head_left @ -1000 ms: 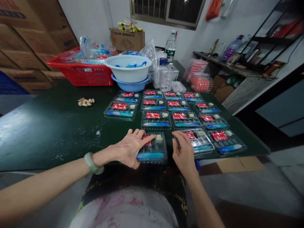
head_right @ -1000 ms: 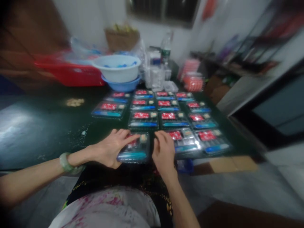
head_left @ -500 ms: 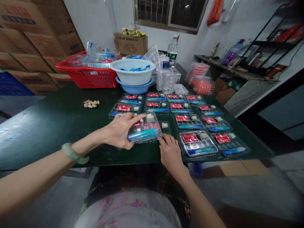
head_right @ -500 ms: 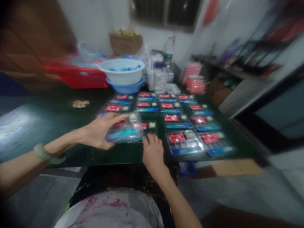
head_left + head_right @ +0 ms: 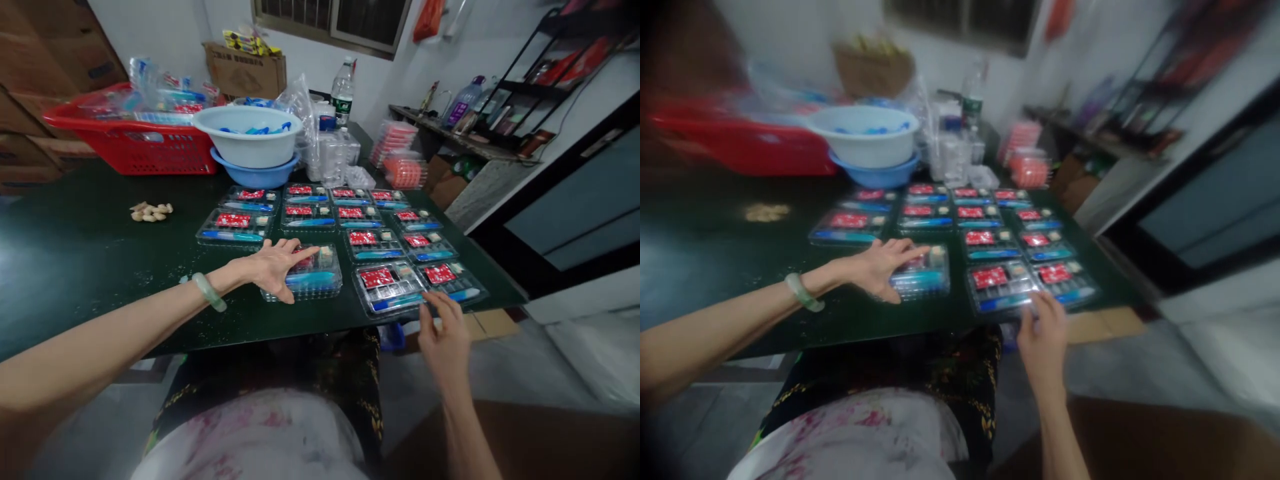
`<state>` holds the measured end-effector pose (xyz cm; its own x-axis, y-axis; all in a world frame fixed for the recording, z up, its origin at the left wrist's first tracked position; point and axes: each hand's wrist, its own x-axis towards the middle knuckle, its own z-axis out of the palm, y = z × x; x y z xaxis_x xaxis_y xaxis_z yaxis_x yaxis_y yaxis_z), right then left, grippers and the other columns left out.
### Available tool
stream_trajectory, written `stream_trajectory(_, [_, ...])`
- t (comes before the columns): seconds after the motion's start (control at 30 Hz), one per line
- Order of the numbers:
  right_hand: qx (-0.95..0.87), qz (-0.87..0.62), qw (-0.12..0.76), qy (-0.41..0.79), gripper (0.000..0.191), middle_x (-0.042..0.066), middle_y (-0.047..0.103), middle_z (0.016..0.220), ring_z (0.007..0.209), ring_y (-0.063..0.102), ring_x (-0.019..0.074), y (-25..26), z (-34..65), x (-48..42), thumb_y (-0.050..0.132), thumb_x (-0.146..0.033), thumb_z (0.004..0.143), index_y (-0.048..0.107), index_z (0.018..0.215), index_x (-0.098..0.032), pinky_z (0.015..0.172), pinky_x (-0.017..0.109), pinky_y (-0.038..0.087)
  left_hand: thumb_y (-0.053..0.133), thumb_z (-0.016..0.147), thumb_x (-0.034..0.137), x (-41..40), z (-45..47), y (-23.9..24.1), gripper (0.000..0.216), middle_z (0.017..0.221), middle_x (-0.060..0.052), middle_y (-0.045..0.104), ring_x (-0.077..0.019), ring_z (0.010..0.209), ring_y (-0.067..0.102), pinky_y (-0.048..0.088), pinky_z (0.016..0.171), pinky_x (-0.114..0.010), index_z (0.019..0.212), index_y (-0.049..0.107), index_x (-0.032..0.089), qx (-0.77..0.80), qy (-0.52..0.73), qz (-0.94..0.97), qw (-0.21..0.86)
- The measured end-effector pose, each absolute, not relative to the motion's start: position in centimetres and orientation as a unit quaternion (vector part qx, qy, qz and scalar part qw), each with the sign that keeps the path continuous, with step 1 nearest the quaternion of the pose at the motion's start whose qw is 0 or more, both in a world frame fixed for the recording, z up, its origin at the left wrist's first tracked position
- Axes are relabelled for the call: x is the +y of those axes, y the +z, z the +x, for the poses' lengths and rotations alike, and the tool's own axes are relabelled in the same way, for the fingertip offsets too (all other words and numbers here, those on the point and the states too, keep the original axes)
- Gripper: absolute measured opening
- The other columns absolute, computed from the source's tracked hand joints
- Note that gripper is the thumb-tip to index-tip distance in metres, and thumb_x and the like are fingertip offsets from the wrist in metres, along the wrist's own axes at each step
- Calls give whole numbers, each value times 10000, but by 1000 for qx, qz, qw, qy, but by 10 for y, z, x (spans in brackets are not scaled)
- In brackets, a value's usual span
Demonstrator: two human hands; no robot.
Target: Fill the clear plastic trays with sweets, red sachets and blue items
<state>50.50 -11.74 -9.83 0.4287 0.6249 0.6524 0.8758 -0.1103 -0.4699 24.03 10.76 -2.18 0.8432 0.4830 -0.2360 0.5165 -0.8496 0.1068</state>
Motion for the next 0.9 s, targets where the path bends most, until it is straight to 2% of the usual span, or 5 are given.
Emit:
stream_trajectory(0.17, [-506, -757, 373, -181, 263, 138, 604, 994, 966, 523, 246, -104, 555, -102, 441, -230, 822, 588, 1014, -127, 864, 415, 425, 621, 576, 653, 78, 255, -13, 1036, 1428, -183, 167, -409, 1290, 95, 174, 954, -590, 1406, 162, 237, 262, 22, 963, 57])
stream_trajectory(0.3, [-500, -798, 294, -163, 290, 137, 620, 992, 927, 534, 255, -108, 552, -93, 427, -230, 831, 584, 1055, -134, 802, 399, 424, 550, 726, 561, 28, 297, -16, 772, 1378, -120, 308, -265, 1251, 287, 270, 998, -403, 1356, 277, 208, 195, 108, 966, 134])
stream_trajectory(0.43, [-486, -823, 236, -174, 275, 115, 630, 1006, 926, 513, 279, -109, 530, -93, 457, -252, 834, 583, 1059, -157, 757, 405, 389, 630, 672, 487, 6, 353, -38, 777, 1339, -156, 344, -308, 1213, 314, 326, 942, -417, 1316, 346, 157, 164, 68, 976, 130])
stream_trajectory(0.67, [-527, -766, 327, -167, 242, 79, 611, 1053, 1028, 472, 227, -108, 520, -107, 443, -217, 851, 578, 1047, -176, 853, 373, 356, 685, 526, 583, 15, 395, -59, 992, 1344, -183, 284, -431, 1208, 236, 273, 889, -516, 1360, 276, 235, 212, 35, 975, 56])
stream_trajectory(0.9, [-333, -850, 345, -218, 330, 155, 555, 1100, 976, 476, 282, -109, 635, -111, 460, -266, 789, 598, 1059, -136, 808, 426, 370, 680, 406, 664, 14, 402, -55, 1078, 1128, -180, 451, -355, 986, 402, 307, 821, -455, 1320, 336, 208, 218, -5, 976, 29])
